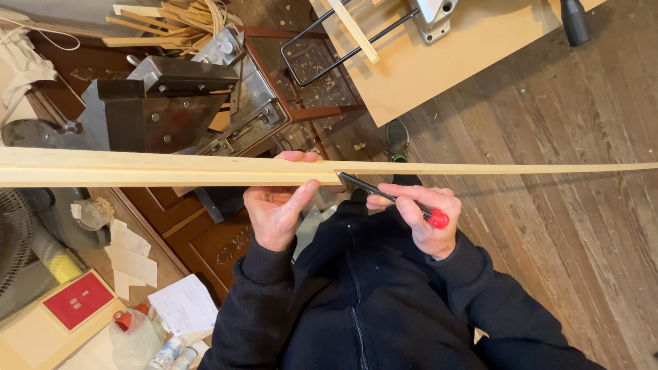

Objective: Measuring, marking, and cutting thin wood molding using a manual miter trimmer.

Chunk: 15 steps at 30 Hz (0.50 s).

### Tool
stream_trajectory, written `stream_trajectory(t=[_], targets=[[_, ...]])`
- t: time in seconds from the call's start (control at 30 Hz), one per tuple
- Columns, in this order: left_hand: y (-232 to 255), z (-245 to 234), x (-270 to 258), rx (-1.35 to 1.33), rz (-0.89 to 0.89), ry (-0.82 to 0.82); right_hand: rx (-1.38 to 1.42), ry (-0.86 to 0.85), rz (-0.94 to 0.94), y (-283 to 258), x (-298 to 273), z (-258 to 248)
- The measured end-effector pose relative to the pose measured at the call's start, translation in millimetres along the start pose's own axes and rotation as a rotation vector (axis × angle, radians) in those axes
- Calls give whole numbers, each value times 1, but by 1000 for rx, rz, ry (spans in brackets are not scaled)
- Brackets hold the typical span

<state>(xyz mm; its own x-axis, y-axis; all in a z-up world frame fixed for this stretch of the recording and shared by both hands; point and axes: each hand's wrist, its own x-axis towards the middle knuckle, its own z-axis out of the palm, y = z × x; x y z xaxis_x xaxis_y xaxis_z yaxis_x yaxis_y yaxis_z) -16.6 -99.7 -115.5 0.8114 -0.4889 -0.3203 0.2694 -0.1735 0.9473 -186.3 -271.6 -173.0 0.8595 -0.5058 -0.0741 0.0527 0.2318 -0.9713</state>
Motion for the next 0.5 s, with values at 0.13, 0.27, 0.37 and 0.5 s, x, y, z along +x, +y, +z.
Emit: stream_trajectory(t=[0.13, 0.27, 0.37, 0.5], targets=[[-1, 0, 0, -24, 1, -12, -5, 11, 15, 1, -1, 0], [-1, 0, -1, -17, -8, 2, 42, 16, 26, 1, 0, 2], [0, 0, -1, -8, 0, -2, 62, 18, 34, 2, 0, 3], [0, 1, 0, -12, -9, -3, 93, 24, 69, 5, -1, 2]])
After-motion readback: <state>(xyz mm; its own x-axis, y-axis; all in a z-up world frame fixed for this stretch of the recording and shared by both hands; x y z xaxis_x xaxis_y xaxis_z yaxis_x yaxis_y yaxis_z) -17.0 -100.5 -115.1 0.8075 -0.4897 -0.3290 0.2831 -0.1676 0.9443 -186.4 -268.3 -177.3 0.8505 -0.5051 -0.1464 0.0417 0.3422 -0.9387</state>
